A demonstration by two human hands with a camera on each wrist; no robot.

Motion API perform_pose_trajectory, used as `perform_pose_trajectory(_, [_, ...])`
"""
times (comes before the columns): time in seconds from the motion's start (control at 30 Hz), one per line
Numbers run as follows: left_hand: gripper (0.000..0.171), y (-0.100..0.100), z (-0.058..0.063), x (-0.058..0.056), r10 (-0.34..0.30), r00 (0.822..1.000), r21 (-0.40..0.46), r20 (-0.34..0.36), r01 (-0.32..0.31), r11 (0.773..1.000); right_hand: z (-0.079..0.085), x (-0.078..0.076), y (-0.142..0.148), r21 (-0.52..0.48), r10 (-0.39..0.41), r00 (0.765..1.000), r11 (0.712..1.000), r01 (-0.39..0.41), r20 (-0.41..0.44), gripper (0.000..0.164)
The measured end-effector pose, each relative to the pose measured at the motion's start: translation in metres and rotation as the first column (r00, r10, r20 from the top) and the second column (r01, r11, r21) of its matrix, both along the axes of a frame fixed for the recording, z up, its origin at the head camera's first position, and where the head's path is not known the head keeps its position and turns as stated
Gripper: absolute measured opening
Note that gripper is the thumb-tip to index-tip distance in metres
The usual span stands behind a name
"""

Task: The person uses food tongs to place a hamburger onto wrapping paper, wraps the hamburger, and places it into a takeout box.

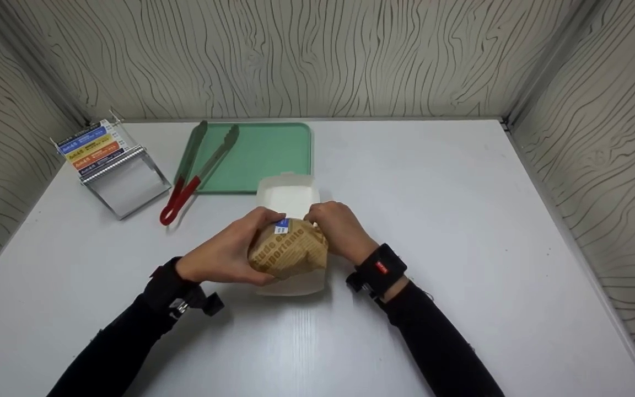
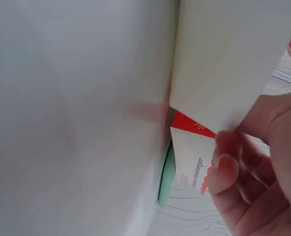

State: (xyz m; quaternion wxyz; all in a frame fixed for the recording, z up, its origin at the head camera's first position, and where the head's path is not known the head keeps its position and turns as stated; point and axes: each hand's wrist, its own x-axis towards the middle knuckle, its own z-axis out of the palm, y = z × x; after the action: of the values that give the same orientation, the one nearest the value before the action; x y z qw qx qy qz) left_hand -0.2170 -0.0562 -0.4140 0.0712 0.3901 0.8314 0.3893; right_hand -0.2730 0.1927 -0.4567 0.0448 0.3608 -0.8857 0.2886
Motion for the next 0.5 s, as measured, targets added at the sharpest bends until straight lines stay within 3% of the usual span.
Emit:
perform_pose_trajectory(0.1, [0.085, -0.001, 0.000, 0.001, 0.012, 1.000, 0.002, -0.001, -0.012, 1.000, 0.002, 0.001, 0.001, 0.016, 0.002, 1.000, 1.000, -0.001, -0.013, 0.007])
perform_pose_trajectory(0.2, [0.084, -0.002, 0.000, 0.000, 0.025, 1.000, -0.003, -0.001, -0.025, 1.000, 0.005, 0.001, 0.005, 0.015, -0.006, 0.999, 1.000, 0.007, -0.046, 0.015])
perform_pose_trajectory(0.3, [0.085, -0.003, 0.001, -0.001, 0.036, 0.999, -0.007, -0.011, -0.036, 0.999, 0.011, 0.001, 0.012, -0.060, -0.046, 0.998, 0.997, 0.044, -0.038, 0.022])
perform_pose_trajectory(0.4, [0.087, -0.004, 0.001, -0.003, 0.045, 0.999, 0.001, -0.018, -0.045, 0.999, 0.023, 0.009, 0.020, -0.202, -0.025, 0.992, 0.978, 0.050, 0.122, 0.029])
perform_pose_trajectory(0.47, [0.089, -0.005, 0.001, -0.004, 0.050, 0.999, 0.016, -0.012, -0.050, 0.999, 0.031, 0.018, 0.025, -0.272, 0.054, 0.964, 0.962, 0.019, 0.259, 0.038])
perform_pose_trajectory(0.5, [0.089, -0.006, 0.001, -0.004, 0.053, 0.999, 0.026, -0.007, -0.053, 0.998, 0.035, 0.024, 0.026, -0.307, 0.110, 0.935, 0.952, -0.002, 0.336, 0.043])
